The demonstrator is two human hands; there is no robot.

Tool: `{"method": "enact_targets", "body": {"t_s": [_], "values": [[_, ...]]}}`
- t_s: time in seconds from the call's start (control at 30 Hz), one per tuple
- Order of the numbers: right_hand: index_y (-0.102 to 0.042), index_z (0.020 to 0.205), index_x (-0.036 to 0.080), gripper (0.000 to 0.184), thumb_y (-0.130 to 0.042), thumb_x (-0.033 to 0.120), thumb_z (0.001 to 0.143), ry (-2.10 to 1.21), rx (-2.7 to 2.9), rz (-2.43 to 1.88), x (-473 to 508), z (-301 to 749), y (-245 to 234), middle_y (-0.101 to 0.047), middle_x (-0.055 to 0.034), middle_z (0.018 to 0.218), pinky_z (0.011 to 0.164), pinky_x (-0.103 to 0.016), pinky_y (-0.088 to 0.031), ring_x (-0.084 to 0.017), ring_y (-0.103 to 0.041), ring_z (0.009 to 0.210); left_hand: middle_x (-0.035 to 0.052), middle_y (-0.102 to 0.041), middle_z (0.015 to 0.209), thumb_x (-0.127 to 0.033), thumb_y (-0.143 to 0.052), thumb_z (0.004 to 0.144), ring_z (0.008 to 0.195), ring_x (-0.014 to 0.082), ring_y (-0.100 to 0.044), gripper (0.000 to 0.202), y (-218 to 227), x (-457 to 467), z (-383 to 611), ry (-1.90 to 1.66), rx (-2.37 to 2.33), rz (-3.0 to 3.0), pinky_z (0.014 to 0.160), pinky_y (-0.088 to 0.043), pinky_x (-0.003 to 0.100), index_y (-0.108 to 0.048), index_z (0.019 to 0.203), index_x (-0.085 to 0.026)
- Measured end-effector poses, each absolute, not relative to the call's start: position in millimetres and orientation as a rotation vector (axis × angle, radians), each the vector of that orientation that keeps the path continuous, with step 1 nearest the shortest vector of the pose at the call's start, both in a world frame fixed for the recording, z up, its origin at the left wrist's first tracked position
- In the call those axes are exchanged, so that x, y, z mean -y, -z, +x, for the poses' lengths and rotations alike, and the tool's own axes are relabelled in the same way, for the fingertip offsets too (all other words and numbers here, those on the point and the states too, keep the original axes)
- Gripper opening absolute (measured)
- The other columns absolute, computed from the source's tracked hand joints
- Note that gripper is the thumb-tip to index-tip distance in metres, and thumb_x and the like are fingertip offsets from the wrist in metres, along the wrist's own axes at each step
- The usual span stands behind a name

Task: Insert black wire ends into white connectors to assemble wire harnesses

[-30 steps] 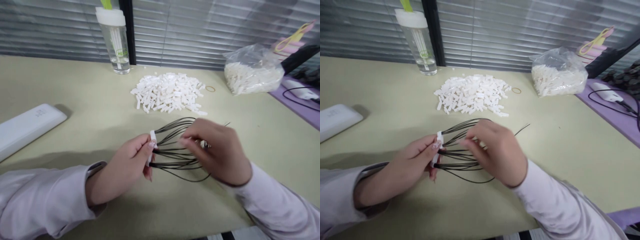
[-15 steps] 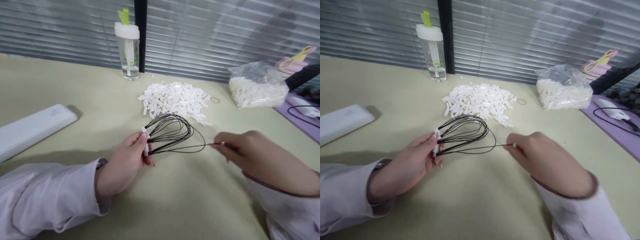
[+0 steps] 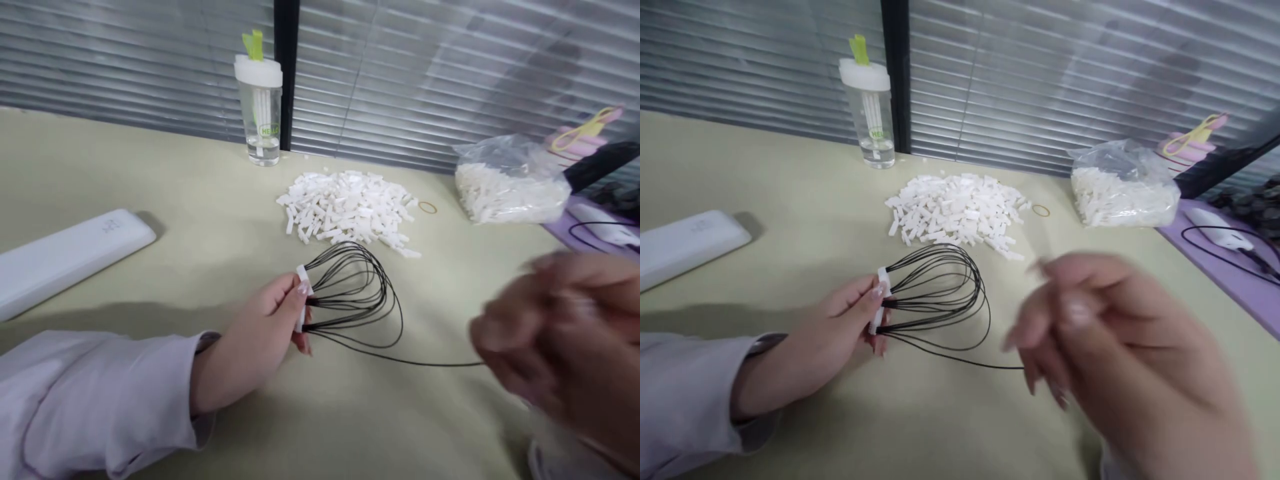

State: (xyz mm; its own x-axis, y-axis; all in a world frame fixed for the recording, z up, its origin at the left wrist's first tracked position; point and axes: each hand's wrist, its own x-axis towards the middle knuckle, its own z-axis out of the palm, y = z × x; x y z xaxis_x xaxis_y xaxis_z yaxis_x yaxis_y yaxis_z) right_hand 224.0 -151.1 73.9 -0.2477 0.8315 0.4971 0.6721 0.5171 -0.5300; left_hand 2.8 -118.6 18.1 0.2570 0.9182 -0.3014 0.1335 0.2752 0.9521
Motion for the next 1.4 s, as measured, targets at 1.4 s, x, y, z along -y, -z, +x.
{"method": "enact_targets", "body": {"t_s": [1.4], "values": [[-0.053,0.073,0.016,0.015,-0.045,0.020,0.084,-0.630,2.274,-1.264,137,174,-34,-0.052,0.0025,0.065,0.058,-0.019,-0.032,-0.006,-0.044,0.062,-0.0043,-0.044,0.063,-0.038,-0.028,0.088,0.056,0.0091,-0.048,0.027,-11,130,-4,-0.583,-1.102,1.648,0.055,-0.042,0.023,-0.042,0.074,-0.020]]}}
